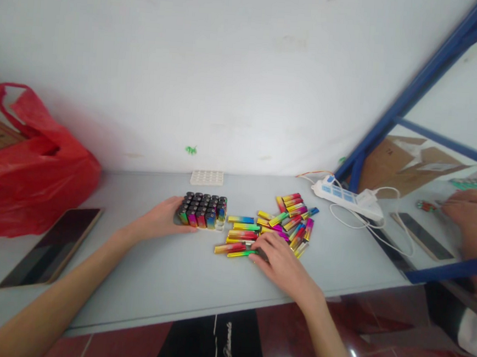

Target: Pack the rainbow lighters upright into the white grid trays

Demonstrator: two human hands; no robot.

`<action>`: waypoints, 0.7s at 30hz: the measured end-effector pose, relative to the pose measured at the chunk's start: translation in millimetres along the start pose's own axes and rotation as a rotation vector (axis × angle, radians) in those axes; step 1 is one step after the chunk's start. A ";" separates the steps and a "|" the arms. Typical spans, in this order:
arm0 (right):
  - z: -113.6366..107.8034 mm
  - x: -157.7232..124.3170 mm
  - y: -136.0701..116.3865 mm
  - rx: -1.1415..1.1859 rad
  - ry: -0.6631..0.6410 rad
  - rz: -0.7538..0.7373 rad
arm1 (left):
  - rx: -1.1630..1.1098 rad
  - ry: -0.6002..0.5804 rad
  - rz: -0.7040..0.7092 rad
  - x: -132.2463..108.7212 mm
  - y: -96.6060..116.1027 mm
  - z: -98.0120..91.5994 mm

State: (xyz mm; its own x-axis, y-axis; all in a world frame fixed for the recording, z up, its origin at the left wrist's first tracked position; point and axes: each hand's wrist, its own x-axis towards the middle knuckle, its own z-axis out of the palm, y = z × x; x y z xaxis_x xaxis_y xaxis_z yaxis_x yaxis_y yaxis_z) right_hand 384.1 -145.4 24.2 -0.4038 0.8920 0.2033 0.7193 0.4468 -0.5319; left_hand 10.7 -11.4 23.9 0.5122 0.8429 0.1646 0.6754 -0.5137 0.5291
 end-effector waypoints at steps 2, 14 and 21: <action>1.5 0.4 5.8 0.092 0.054 0.039 | 0.016 0.012 -0.010 -1.4 2.9 -1.2; -10.6 86.4 -7.0 1.201 0.683 0.238 | -0.009 0.009 -0.019 -1.5 9.5 -4.6; -25.7 143.5 -27.6 1.097 0.474 0.168 | 0.019 0.002 -0.010 -2.0 8.3 -3.7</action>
State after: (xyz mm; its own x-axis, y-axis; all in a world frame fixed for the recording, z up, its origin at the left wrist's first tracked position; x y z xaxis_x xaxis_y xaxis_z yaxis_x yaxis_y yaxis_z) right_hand 320.8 -27.9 89.2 0.0617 0.9726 0.2239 -0.2124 0.2320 -0.9492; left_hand 13.3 -16.8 31.0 0.5048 0.8481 0.1610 0.6901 -0.5085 0.5150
